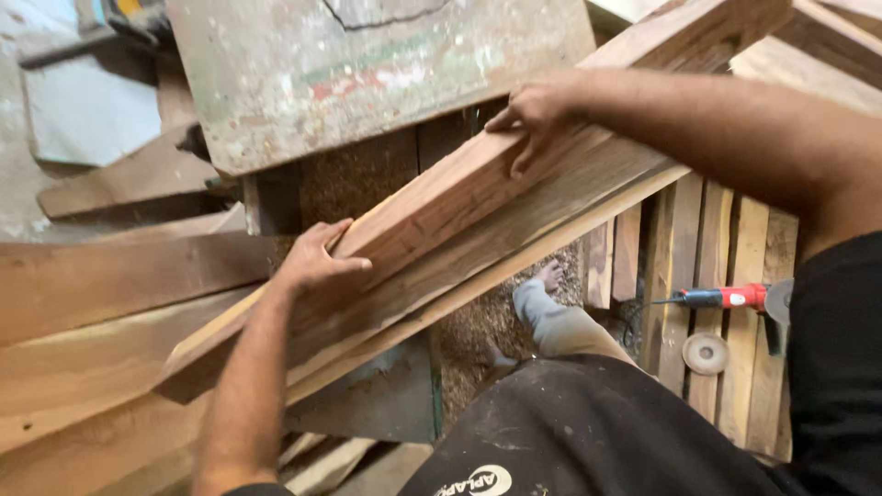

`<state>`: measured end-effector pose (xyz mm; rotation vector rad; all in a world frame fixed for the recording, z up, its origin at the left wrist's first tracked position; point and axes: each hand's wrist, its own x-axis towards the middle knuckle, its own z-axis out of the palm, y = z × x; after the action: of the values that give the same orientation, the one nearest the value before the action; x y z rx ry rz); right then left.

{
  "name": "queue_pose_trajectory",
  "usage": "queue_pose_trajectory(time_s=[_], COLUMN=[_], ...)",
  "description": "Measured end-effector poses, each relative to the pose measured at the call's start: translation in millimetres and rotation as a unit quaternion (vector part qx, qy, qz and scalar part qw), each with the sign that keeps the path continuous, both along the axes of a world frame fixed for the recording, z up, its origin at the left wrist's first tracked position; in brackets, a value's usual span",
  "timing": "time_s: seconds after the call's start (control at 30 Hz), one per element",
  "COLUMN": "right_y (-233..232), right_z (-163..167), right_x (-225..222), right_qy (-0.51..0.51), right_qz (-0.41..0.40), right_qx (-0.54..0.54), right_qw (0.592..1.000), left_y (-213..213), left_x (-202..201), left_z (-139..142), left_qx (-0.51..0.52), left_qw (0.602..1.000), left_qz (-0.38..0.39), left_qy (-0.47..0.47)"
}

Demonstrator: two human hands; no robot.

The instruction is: The person attaches a sanding disc to an angle grinder and then sands the surface of a wooden plank. The person holds the plank with one hand while operating the tool with the other, moving it along the length of the wood.

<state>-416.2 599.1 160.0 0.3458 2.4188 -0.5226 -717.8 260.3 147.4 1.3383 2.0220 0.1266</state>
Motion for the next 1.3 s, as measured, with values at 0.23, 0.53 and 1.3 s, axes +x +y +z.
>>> queue_pose_trajectory(time_s=[0.23, 0.53, 1.3], right_y=[-69, -102, -574], right_z=[29, -5, -203], right_x=[90, 140, 287], right_qy=[0.194, 0.255, 0.003], right_qz=[0.055, 0.028, -0.563], right_qx=[0.247, 0.287, -0.076], right_qw=[0.948, 0.923, 0.823], left_y=[-57, -99, -147], left_x=[76, 126, 120], left_z=[25, 24, -25], left_qx=[0.156, 0.212, 0.331], left_qw=[0.943, 0.943, 0.888], left_qz=[-0.05, 0.002, -0.056], left_qy=[0.289, 0.257, 0.315])
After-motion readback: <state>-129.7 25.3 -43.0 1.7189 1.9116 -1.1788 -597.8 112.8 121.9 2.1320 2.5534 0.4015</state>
